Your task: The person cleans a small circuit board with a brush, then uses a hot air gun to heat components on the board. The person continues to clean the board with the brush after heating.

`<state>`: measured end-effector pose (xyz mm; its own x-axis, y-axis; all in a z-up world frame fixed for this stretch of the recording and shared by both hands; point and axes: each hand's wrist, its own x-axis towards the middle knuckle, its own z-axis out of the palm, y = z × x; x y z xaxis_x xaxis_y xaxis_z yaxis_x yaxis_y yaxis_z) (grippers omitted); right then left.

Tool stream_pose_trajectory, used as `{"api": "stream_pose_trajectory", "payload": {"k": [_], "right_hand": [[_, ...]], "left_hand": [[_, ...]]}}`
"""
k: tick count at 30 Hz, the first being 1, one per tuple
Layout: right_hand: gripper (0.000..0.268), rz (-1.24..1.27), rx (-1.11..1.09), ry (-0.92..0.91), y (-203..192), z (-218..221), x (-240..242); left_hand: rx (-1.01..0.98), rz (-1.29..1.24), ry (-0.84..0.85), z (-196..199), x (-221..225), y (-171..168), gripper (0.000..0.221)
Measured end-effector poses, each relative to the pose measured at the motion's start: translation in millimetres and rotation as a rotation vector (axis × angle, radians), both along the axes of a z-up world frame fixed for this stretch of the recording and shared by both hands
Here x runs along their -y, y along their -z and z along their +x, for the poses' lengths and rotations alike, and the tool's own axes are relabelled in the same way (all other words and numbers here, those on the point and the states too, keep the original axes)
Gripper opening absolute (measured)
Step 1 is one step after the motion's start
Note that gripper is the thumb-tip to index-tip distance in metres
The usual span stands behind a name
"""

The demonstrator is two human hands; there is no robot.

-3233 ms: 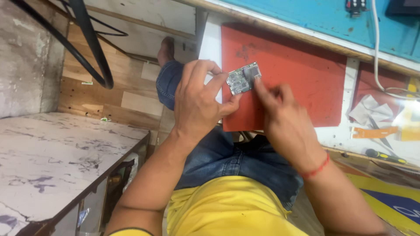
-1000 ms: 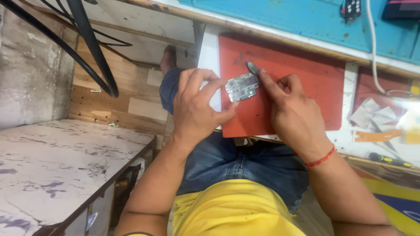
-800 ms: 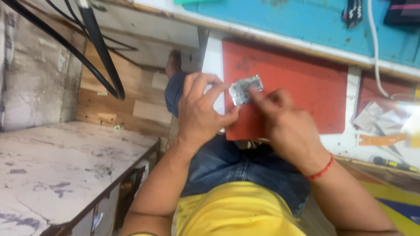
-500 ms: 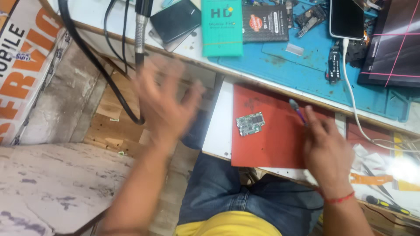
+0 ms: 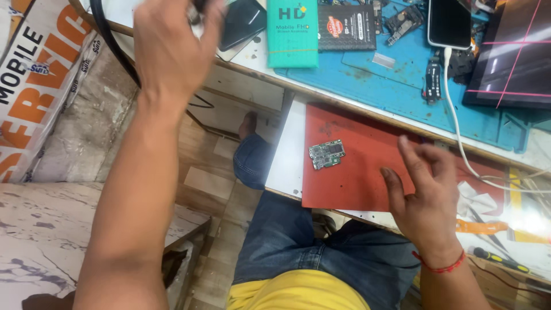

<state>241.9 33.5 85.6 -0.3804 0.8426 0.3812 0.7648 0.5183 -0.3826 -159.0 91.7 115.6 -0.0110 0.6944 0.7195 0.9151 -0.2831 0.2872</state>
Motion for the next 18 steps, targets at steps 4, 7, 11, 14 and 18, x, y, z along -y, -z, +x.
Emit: {"api": "stream_pose_trajectory", "payload": {"k": [4,7,11,14,18], "right_hand": [[0.063,0.449,0.147,-0.081,-41.2,-39.7,-3.8],[0.055,0.228,0.129,-0.162,-37.9,-50.9,-24.5],[0.045,-0.157,-0.05,-0.166,-10.1,-56.3,-35.6],[0.046,-0.249,-0.157,-0.245,3.7,-63.1,-20.8],[0.052,-0.331,-0.08,-0.435,0.9,-68.1,9.2]], "left_hand": [[-0.507,0.1,0.166,51.4,64.6,-2.8,0.039],[-0.5,0.099,0.247,82.9,98.9,8.6,0.053],[0.045,0.335,0.119,128.8,134.7,14.5,0.045],[1.094,0.029,0.271,169.0,134.3,50.1,0.069],[1.139,-0.285,0.49,174.2,140.0,104.5,0.056]]}}
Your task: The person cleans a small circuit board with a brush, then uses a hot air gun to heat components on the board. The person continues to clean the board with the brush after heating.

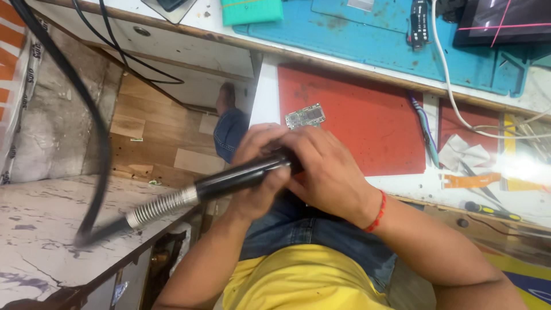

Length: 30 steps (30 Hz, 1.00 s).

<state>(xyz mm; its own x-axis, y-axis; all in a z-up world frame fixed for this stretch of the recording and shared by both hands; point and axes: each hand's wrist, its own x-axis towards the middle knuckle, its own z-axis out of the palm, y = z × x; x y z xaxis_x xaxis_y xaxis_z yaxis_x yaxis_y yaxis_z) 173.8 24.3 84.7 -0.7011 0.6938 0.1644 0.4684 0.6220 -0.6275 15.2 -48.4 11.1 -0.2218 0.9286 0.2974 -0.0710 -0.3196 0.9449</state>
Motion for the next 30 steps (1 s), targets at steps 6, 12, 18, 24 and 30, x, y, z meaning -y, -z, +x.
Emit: {"api": "stream_pose_trajectory", "payload": {"k": [6,12,18,24,30], "right_hand": [[0.061,-0.025,0.12,0.035,8.1,42.9,-61.0],[0.061,0.152,0.14,-0.21,64.9,56.3,-84.6],[0.055,0.058,0.106,-0.233,51.4,75.1,-95.9],[0.061,0.067,0.121,-0.219,56.0,102.1,-101.8],[0.054,-0.06,0.1,-0.202,55.1,103.1,-108.5]], "left_hand": [[-0.03,-0.107,-0.18,-20.3,-21.4,11.7,0.029],[-0.096,-0.122,-0.239,-18.5,-28.1,12.9,0.025],[-0.177,-0.061,-0.144,-8.6,-35.5,3.9,0.025],[-0.217,-0.02,-0.046,0.9,-52.1,7.2,0.031],[-0.24,-0.023,-0.096,4.2,-46.7,11.7,0.032]]}}
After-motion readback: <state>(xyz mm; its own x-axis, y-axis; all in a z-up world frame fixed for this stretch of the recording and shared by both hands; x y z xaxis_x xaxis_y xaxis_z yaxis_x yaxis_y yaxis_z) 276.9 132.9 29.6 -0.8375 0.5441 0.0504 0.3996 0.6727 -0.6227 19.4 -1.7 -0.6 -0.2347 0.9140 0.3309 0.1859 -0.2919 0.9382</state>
